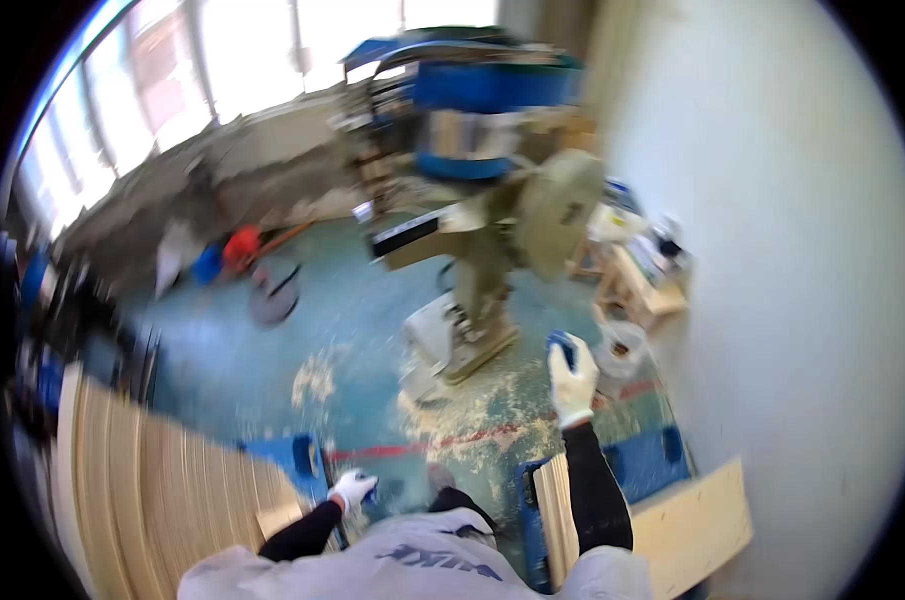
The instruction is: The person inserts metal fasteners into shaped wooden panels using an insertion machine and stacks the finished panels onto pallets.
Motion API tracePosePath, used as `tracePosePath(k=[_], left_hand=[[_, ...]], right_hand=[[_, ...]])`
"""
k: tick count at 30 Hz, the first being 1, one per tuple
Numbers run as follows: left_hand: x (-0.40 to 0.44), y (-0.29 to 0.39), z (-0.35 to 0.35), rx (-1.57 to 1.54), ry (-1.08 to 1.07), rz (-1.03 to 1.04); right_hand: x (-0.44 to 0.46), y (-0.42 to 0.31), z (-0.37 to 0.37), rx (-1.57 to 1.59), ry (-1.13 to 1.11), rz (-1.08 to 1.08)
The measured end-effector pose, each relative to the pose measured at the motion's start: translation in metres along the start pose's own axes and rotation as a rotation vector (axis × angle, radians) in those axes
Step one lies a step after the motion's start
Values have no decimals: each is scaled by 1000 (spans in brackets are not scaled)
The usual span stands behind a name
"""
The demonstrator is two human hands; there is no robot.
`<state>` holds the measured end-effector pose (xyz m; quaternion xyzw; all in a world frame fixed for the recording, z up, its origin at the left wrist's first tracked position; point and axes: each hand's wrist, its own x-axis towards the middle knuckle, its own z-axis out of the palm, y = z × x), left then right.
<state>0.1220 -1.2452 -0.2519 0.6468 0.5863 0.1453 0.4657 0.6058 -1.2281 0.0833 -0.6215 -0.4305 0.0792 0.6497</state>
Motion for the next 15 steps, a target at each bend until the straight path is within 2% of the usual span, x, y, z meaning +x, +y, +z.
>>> tracePosePath(k=[1,2,3,5,6,7,9,11,12,13,15], left_hand=[[-23,21,-3,-13,66,-84],[-46,46,-6,-31,133,-168],[-57,68,-29,-235,76,-190],[-74,52,-9,-280,547,-272],[-85,51,-32,-577,403,-387],[-105,51,-41,-524,425,-449],[-141,19,-24,-707,584,-527],[-180,-40,27,-816,747,-624],[-213,-49,37,-770,806,-722],[-223,-39,39,-663,785,-885],[-292,-50,38,-697,797,-1038]], right_hand=[[1,3,42,29,-202,1],[-12,25,64,125,-284,93],[-24,59,88,215,-376,188],[-60,109,126,112,-782,402],[-93,116,155,85,-917,470],[-130,113,169,55,-1026,541],[-199,94,191,-101,-1403,572],[-257,74,210,-120,-1756,437],[-283,60,224,-169,-1859,428],[-271,42,253,-186,-1931,509],[-316,11,265,-110,-1909,634]])
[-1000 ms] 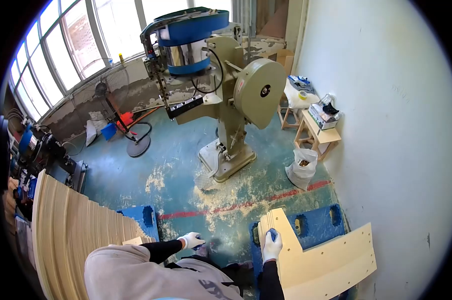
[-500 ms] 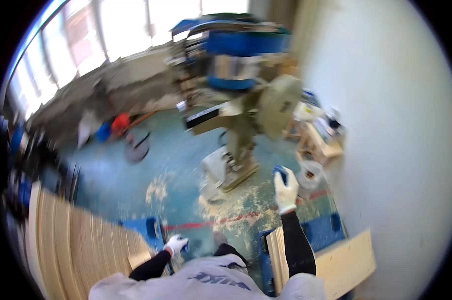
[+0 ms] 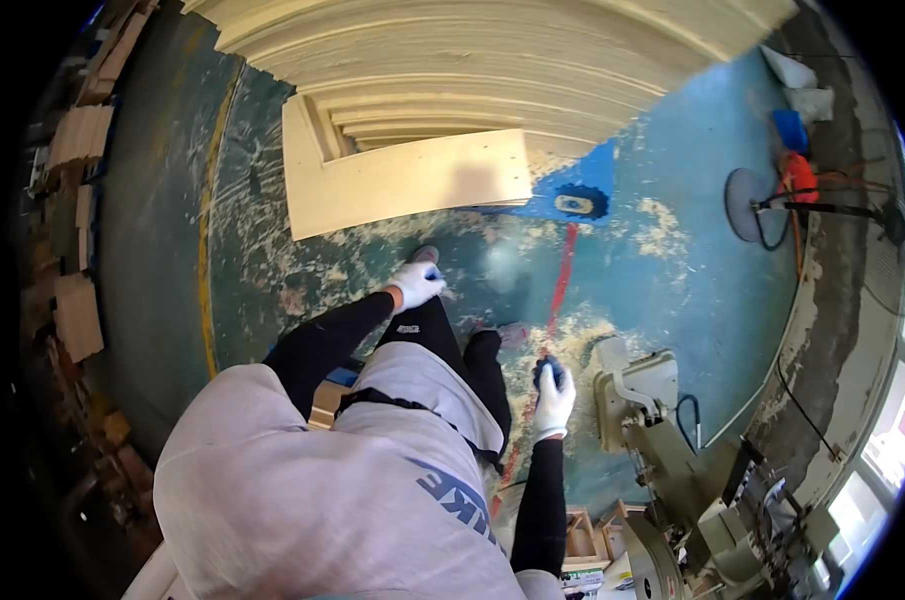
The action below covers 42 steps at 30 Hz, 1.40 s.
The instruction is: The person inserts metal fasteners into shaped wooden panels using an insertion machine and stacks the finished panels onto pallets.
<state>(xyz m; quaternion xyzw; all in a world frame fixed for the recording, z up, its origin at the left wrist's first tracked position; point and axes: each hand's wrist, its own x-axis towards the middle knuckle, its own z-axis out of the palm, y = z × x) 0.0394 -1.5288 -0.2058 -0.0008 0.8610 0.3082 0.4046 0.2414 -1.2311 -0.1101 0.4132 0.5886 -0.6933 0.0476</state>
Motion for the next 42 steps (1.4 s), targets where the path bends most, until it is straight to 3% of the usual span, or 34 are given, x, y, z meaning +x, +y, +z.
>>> tracePosePath(k=[4,8,9,10,13,14,15,16,18,20,22,24,26,28,29,30,32,34,36,38,42], left_hand=[[73,-120,-91,93,148,-148],[169,-217,-176,467,-41,-203],[193,-250,-184,615,65,-62],[220,-269,-194,629,104,-65],[271,-278,-194,567,397,-36],[266,-274,-177,547,449,-44],[254,-269,-165,382,436,-34],[241,-275,-139,381,439,-31],[215,-271,-116,387,169,-22],[198,-275,-109,297,132,124],[184,-289,-124,166,302,1],[176,-316,-147,214,511,-77],[165,-352,-165,156,644,-390],[153,-391,-177,148,718,-554],[148,-419,-178,92,731,-634],[140,-449,-171,-202,700,-556],[112,-427,-148,-409,843,-518],[70,-400,-142,-627,645,-533],[12,-333,-140,-1039,312,-582],[-38,-247,-137,-1194,-58,-431],[-96,-85,-111,-1300,-195,-331]], right_hand=[[80,48,90,19,-86,111],[179,163,203,-122,-156,100],[194,175,239,15,-164,225],[206,183,273,153,-163,353],[240,218,356,280,-182,454],[248,230,373,357,-164,506],[255,258,383,362,-208,400],[257,254,403,509,-123,528],[265,277,425,596,-88,566],[279,313,435,462,-209,298],[284,304,435,447,-196,332],[293,250,447,559,-87,673],[302,262,450,609,-30,567],[309,279,453,630,20,477],[296,253,453,586,61,446],[287,248,442,530,35,358],[261,242,413,538,126,313],[229,238,359,398,322,220],[203,226,284,413,431,235],[165,172,203,459,536,319],[82,163,63,621,572,255]])
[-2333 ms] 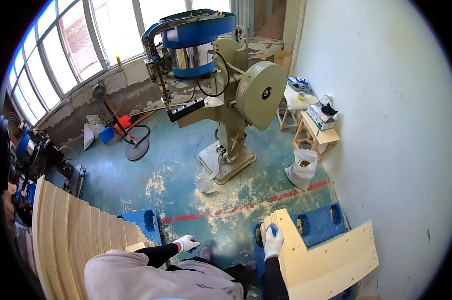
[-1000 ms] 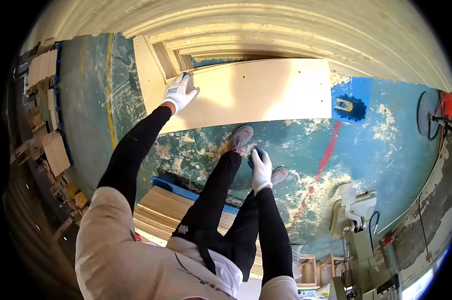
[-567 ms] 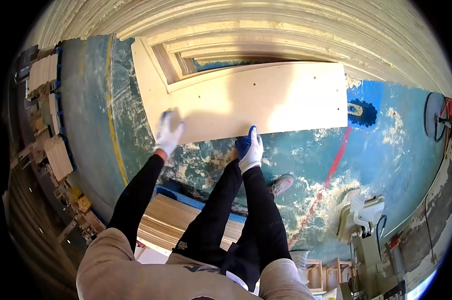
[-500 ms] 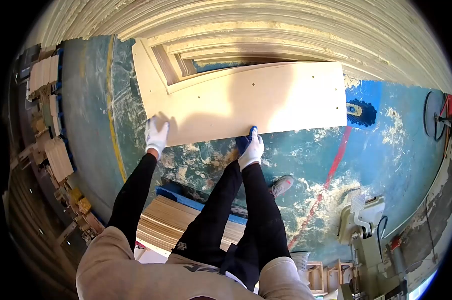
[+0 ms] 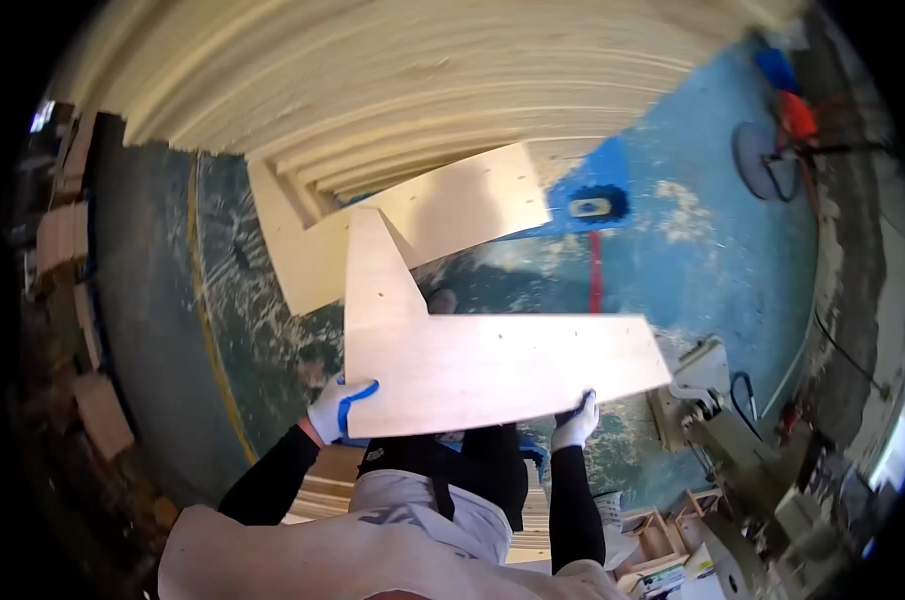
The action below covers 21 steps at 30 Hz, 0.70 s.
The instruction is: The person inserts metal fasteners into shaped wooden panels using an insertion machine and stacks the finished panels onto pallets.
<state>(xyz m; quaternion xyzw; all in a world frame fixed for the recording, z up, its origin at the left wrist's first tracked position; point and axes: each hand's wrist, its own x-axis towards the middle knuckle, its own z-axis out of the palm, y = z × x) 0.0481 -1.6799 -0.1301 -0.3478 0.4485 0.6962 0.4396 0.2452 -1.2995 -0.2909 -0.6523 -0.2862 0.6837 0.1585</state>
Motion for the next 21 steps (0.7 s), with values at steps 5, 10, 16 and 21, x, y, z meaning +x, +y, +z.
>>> tracePosePath(k=[5,10,16,21], left_hand=[[-14,-47,155,171,-350,19],[-30,-80,315,665,-801,-53],[-86,-115,460,1556,-1308,148],[-79,-132,536,1773,-2014,350]], right_hand=[[-55,-63,-182,122,153,14],[-103,6,-301,-841,423,-441],[-153,-19,-185,-709,451,-237],[-146,-36,-82,-429,835,-220]])
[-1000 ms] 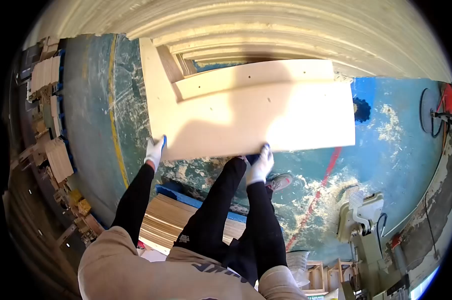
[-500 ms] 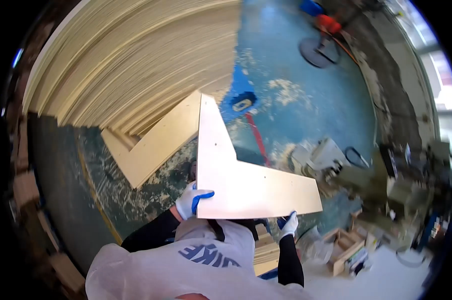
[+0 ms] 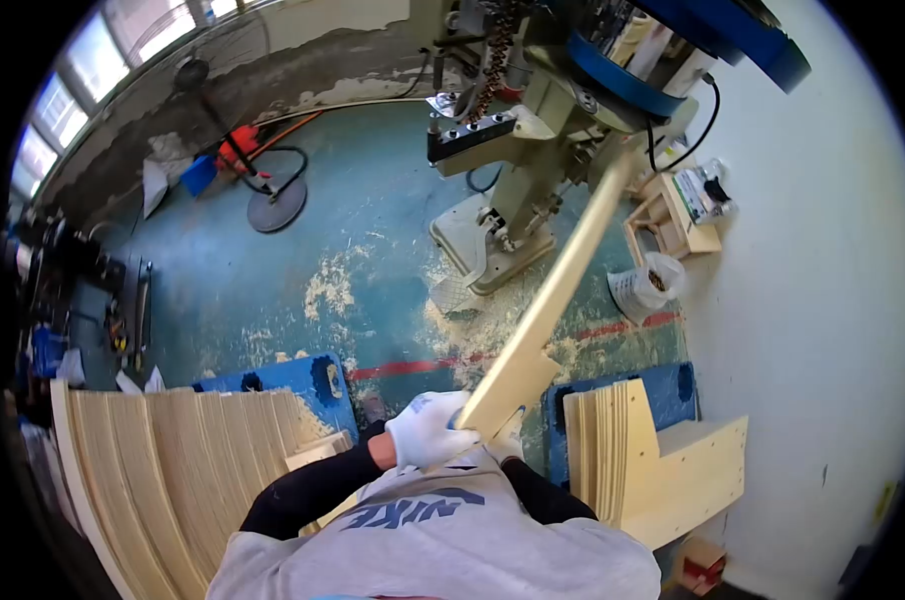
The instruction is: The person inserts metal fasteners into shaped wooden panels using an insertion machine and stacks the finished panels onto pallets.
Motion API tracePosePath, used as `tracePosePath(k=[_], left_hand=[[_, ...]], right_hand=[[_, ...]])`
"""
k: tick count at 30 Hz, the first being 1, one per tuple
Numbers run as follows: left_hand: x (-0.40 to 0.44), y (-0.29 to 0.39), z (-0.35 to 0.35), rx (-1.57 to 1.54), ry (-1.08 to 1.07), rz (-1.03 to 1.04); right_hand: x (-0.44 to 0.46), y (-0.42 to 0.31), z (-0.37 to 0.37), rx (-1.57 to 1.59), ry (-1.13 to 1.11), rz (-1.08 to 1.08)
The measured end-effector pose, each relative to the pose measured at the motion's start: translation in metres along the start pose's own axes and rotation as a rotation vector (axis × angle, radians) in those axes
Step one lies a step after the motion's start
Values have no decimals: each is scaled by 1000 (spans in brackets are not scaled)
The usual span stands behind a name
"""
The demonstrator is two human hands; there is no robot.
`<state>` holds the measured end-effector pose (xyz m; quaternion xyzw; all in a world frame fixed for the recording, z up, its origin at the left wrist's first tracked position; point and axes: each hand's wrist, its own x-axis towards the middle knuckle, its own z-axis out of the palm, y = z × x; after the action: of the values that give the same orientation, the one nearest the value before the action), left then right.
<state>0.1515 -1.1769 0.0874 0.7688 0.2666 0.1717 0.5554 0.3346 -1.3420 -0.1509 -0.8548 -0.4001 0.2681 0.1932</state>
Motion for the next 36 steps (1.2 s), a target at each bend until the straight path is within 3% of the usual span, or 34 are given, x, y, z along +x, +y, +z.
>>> tracePosePath(k=[6,7,9,12,13,14,15,17,20,22,24,25,27,28,33,35,36], left_hand=[[39,66,-50,248,-530,134],[49,91,-64,193,-774,120],[48,99,-83,1,-824,335],[61,79,-119,-21,-742,475],[76,48,-126,49,-602,516],[95,23,-143,86,-499,479],[118,8,-170,133,-489,196],[156,-77,-210,466,-162,288],[170,-153,-294,672,74,18],[175,-184,-338,775,87,-226],[178,-229,-376,530,16,-330],[175,-237,-376,726,55,-188],[175,-234,-393,-92,-13,-572],[178,-255,-400,-275,34,-459],[209,-278,-445,-184,75,-196],[231,-277,-463,-170,61,-159],[239,-280,-466,-107,185,-235]], right_hand=[[-11,-58,41,225,304,272],[-7,-70,43,310,384,336],[4,-80,41,483,523,409],[25,-91,39,830,706,475],[36,-95,36,993,786,470],[46,-99,34,1149,866,449],[59,-116,25,1383,1048,391],[61,-153,-6,1555,992,387],[83,-174,-10,1758,849,272],[99,-191,-6,1862,802,167],[105,-209,-10,1902,724,52],[101,-212,-18,1942,667,59],[103,-231,-24,2028,596,78],[106,-240,-26,2020,598,56],[123,-270,-10,2127,658,-33],[126,-309,-9,2153,631,-111],[135,-341,-2,2185,693,-115]])
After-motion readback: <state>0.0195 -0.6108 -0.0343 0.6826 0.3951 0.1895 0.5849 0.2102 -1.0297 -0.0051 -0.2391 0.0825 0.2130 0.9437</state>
